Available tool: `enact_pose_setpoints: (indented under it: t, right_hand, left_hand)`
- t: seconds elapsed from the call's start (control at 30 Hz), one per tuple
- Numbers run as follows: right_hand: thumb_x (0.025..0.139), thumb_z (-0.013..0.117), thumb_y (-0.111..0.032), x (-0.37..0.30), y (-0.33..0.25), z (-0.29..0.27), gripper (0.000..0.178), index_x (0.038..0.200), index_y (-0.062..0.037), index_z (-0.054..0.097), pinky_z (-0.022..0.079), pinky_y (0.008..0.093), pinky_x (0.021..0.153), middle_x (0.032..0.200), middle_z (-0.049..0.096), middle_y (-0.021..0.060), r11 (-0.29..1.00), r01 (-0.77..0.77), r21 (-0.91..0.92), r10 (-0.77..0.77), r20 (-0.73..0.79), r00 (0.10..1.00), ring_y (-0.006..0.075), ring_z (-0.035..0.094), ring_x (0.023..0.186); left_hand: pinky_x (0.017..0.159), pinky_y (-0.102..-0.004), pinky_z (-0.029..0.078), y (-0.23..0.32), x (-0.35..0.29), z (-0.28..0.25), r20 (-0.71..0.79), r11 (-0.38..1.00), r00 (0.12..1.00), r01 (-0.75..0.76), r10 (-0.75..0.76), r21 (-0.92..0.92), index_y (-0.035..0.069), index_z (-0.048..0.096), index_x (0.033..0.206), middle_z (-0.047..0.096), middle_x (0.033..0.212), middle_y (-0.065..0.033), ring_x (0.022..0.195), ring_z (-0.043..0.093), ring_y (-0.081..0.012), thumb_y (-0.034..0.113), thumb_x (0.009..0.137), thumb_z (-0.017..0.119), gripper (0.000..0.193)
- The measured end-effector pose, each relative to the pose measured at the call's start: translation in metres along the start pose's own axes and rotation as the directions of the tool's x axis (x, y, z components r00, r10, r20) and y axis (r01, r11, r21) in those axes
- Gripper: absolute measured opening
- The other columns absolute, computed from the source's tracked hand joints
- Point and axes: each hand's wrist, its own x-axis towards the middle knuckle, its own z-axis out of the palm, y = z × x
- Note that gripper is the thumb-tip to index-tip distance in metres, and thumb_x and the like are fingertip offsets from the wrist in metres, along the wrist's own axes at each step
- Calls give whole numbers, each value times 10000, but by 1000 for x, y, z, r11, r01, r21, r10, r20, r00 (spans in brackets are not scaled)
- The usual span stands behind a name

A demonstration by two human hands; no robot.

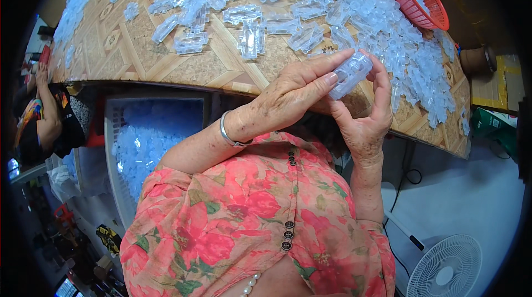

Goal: The person sits at a wooden table and repeatedly picks up small, clear plastic components. They manipulate the parts with both hands, snapping them together to form small assemblies, and then place the finished units into a red basket on the right side of the table.

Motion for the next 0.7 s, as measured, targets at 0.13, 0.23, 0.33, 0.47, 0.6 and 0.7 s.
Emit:
enact_pose_setpoints:
  t: [0.13,0.23,0.33,0.47,0.6,0.7]
  right_hand:
    - [710,861,-113,-2,2,5,833,1439,-27,467,480,403,1067,1402,576,153,997,-7,79,8,-18,1000,303,602,1251]
    - [716,855,-105,-3,1,6,826,1439,-22,464,484,397,1062,1407,570,148,997,-7,82,8,-14,1000,296,599,1254]
    - [719,851,-94,-4,1,8,822,1440,-20,462,485,392,1060,1406,565,146,996,-12,93,14,-24,1000,289,599,1251]
    - [722,846,-81,-5,2,9,819,1441,-17,459,484,387,1062,1409,555,143,990,-25,136,31,-41,999,272,596,1248]
    - [727,841,-72,-6,2,11,816,1441,-6,453,481,388,1067,1415,545,142,982,-51,183,60,-46,997,264,584,1262]
    - [729,835,-64,-5,2,11,816,1442,1,445,473,388,1080,1417,540,146,982,-56,180,63,-29,998,268,572,1283]
  left_hand:
    - [1065,-297,457,3,-1,1,-1,991,999,52,-53,-125,58,416,1545,519,1473,-71,1291,518,-130,236,1089,481,494]
    - [1075,-295,449,9,-2,2,-26,979,993,107,-113,-173,57,415,1545,522,1470,-69,1292,522,-136,227,1087,484,494]
    - [1071,-294,451,5,-1,0,-6,992,998,56,-57,-115,58,416,1545,532,1459,-69,1292,522,-136,223,1085,486,493]
    - [1065,-295,458,5,-1,1,-10,989,999,49,-51,-138,61,425,1541,548,1438,-69,1282,526,-133,225,1084,488,489]
    - [1053,-289,468,5,0,2,-8,992,999,49,-51,-120,67,431,1539,555,1425,-68,1264,529,-125,228,1085,488,485]
    - [1036,-278,478,7,-2,3,-9,984,997,80,-82,-157,70,428,1541,558,1418,-63,1253,534,-119,239,1085,490,491]
